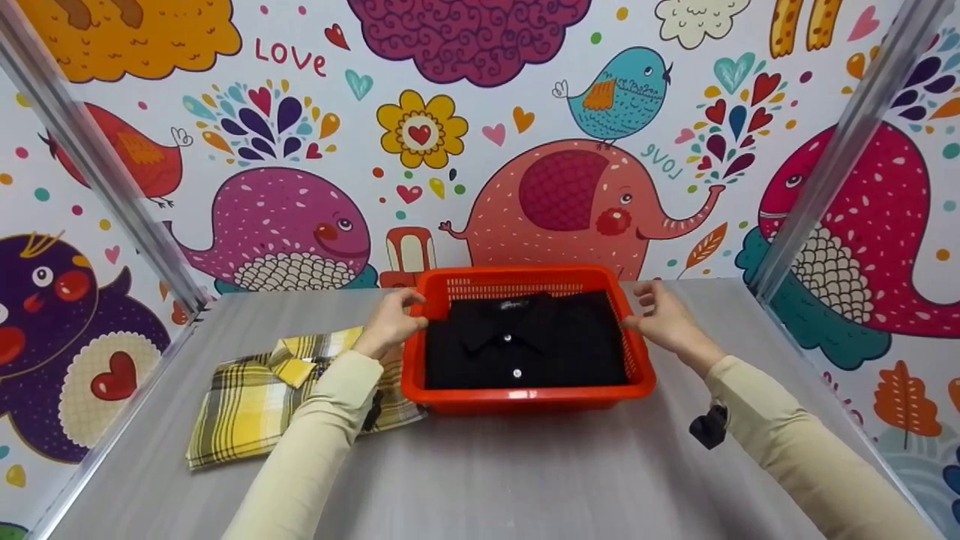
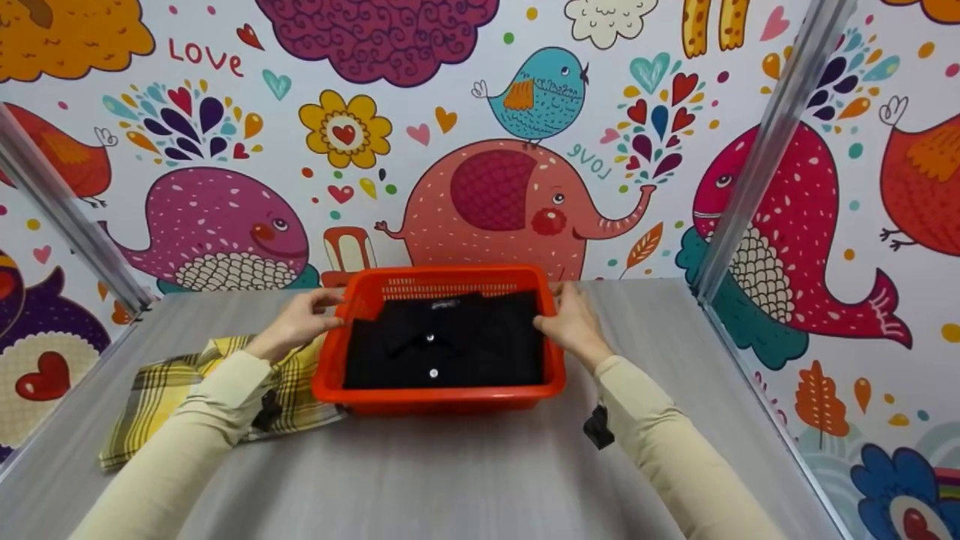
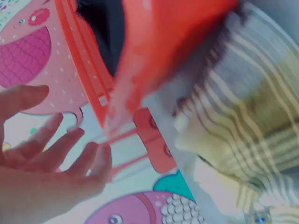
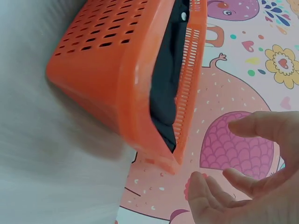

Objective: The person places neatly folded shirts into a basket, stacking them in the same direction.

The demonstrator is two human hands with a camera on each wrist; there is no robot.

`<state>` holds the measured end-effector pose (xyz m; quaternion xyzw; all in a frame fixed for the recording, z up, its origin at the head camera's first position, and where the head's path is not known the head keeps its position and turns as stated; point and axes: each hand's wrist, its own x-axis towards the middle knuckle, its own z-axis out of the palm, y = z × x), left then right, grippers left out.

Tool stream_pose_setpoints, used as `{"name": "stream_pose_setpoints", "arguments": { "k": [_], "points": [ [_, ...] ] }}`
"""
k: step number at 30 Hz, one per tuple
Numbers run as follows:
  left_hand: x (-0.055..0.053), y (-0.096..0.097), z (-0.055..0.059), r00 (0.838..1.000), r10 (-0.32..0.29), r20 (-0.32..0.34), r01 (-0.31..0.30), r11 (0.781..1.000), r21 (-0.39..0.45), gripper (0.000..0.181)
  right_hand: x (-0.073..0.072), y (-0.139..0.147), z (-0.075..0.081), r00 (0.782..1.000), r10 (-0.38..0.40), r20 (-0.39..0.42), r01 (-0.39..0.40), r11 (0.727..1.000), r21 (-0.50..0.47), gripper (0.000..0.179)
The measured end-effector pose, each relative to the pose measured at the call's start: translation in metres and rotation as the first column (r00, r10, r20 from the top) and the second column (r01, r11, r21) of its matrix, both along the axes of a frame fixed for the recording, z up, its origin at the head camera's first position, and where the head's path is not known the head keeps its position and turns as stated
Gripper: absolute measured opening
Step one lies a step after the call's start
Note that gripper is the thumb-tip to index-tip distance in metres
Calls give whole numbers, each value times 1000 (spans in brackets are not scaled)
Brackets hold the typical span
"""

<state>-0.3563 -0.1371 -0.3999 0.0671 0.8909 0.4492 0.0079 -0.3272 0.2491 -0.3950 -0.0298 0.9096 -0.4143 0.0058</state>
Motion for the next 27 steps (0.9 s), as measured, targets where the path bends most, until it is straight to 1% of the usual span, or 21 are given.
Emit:
{"name": "stream_pose_setpoints", "arguments": {
  "k": [5,7,11,14,17,19,20,21,26,27],
  "points": [
    [5,-19,-8,1000,14,-1,-14,999,-34,39,4,0,-3,1000,6,12,-6,1000,4,53],
    [7,-24,-12,1000,22,-11,-23,998,-59,38,6,-1,-5,1000,12,10,-12,1000,-4,51],
    [12,-29,-21,999,33,-20,-35,996,-82,37,10,-5,-8,999,32,8,-31,999,-33,47],
    [19,-34,-26,999,32,-42,-36,994,-100,35,13,-10,-9,999,54,-7,-54,998,-45,44],
    [22,-41,-31,997,20,-73,-29,992,-121,35,17,-15,-10,998,60,-21,-60,998,-22,40],
    [24,-46,-34,996,15,-86,-26,992,-124,34,20,-19,-10,998,61,-20,-61,998,-7,39],
    [20,-52,-42,993,1,-116,-16,992,-123,33,22,-21,-11,998,65,-22,-66,998,-6,38],
    [20,-55,-44,993,0,-119,-15,992,-124,32,24,-23,-11,997,71,-28,-72,997,-7,37],
    [27,-73,-45,996,16,-91,-28,992,-126,31,35,-36,-11,985,142,-97,-147,988,-56,32],
    [33,-74,-40,998,33,-53,-40,991,-131,34,37,-38,-11,981,155,-117,-162,985,-59,30]
  ]
}}
